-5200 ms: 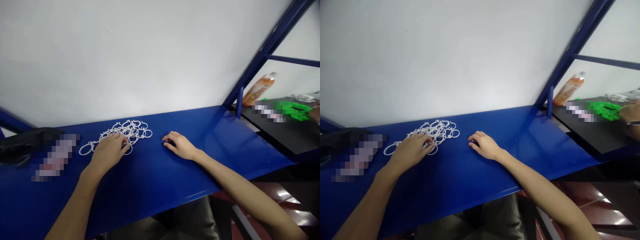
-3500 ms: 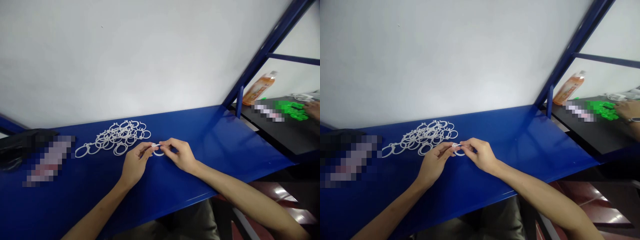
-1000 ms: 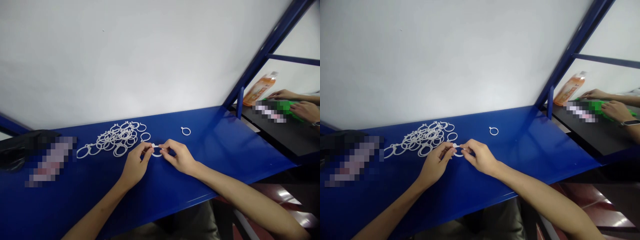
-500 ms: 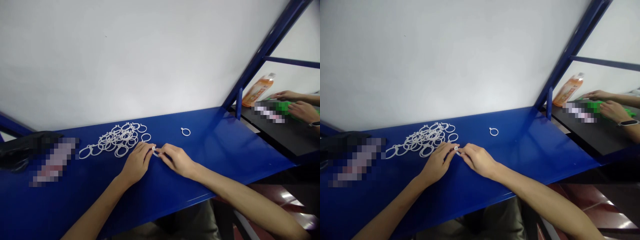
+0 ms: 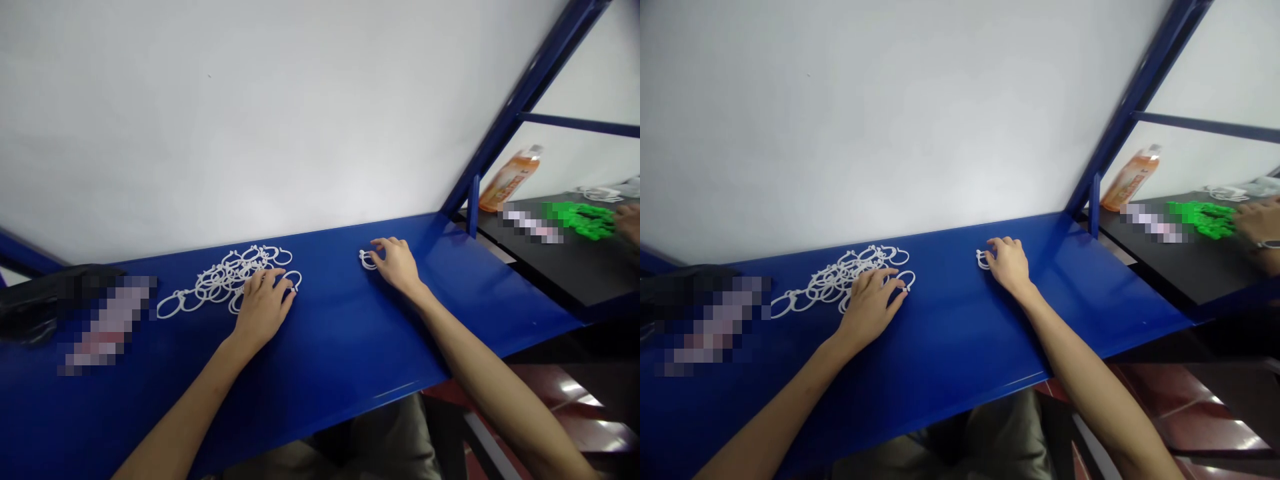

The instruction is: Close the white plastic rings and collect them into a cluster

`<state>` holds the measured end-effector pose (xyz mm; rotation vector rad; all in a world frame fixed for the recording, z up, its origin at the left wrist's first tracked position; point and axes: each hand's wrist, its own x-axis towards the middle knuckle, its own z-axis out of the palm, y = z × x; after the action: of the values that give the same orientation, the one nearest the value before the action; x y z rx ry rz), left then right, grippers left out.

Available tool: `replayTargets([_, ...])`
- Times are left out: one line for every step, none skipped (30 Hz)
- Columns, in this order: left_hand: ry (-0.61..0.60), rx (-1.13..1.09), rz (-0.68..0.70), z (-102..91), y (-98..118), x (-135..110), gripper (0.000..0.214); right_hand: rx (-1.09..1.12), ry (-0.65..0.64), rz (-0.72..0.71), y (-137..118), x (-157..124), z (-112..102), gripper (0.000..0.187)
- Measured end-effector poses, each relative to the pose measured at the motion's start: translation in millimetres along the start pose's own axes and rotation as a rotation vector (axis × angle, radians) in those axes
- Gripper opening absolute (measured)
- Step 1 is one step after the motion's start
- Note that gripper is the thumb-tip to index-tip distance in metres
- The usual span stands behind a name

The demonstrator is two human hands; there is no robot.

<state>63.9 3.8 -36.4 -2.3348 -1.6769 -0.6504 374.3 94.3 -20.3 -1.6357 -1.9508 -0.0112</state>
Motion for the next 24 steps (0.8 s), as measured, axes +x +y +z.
replayTargets([-0.001,-0.049,0.008,-2.3,3,0,0.018,-0.017,0.019,-0.004,-1,-1,0,0.025])
replayTargets([-0.002,-0.11,0.01,-4.9,7,0,0.018,-0.013,0.043,-0.024,-4,-2,-1,0.024])
replayTargets([-0.006,-0.185,0.006,-7.6,11,0,0.018,0.013,0.064,-0.064,-9,-4,-2,0.024])
replayTargets([-0.017,-0.27,-0.008,-10.5,15,0,0.018,0.064,0.071,-0.125,-15,-7,-3,0.023])
replayTargets([-0.037,-0.361,-0.03,-13.3,19,0,0.02,0.137,0.054,-0.201,-22,-11,-5,0.023])
replayTargets([-0.062,-0.452,-0.064,-16.1,22,0,0.022,0.225,0.015,-0.283,-30,-16,-7,0.024])
replayTargets([-0.09,-0.539,-0.106,-18.6,26,0,0.023,0.32,-0.047,-0.365,-39,-22,-8,0.027])
replayTargets([-0.119,-0.618,-0.154,-21.0,29,-1,0.025,0.412,-0.12,-0.429,-48,-28,-9,0.032])
replayTargets([-0.148,-0.689,-0.2,-22.9,31,-1,0.026,0.49,-0.186,-0.48,-57,-34,-9,0.037])
replayTargets([-0.172,-0.754,-0.24,-24.5,33,-2,0.028,0.549,-0.247,-0.514,-65,-40,-8,0.04])
replayTargets([-0.191,-0.814,-0.274,-25.7,35,-2,0.029,0.595,-0.288,-0.537,-71,-45,-7,0.04])
replayTargets([-0.206,-0.867,-0.302,-26.3,37,-3,0.03,0.627,-0.314,-0.547,-76,-49,-5,0.037])
replayTargets([-0.216,-0.916,-0.325,-26.6,38,-3,0.031,0.651,-0.325,-0.542,-79,-52,-3,0.033])
replayTargets([-0.218,-0.96,-0.347,-26.4,39,-3,0.032,0.674,-0.323,-0.525,-81,-55,-1,0.029])
replayTargets([-0.213,-0.999,-0.366,-26.0,39,-4,0.032,0.697,-0.313,-0.496,-82,-56,1,0.026])
replayTargets([-0.204,-1.034,-0.381,-25.4,40,-4,0.032,0.722,-0.301,-0.463,-82,-57,2,0.025])
replayTargets([-0.192,-1.065,-0.394,-24.8,41,-4,0.032,0.748,-0.294,-0.432,-83,-58,3,0.024])
replayTargets([-0.18,-1.089,-0.406,-24.1,41,-4,0.032,0.773,-0.289,-0.406,-83,-58,4,0.023])
replayTargets([-0.172,-1.1,-0.42,-23.6,42,-4,0.031,0.793,-0.287,-0.388,-83,-58,4,0.023])
replayTargets([-0.163,-1.1,-0.434,-23.2,42,-4,0.031,0.805,-0.286,-0.377,-84,-59,3,0.021])
replayTargets([-0.152,-1.089,-0.449,-22.8,43,-4,0.031,0.812,-0.287,-0.371,-85,-60,2,0.02])
replayTargets([-0.136,-1.072,-0.463,-22.5,43,-5,0.03,0.815,-0.287,-0.369,-86,-60,2,0.018])
replayTargets([-0.118,-1.05,-0.474,-22.3,43,-5,0.031,0.814,-0.287,-0.367,-88,-61,1,0.016])
replayTargets([-0.095,-1.026,-0.479,-22.0,44,-6,0.031,0.811,-0.29,-0.366,-89,-62,0,0.015])
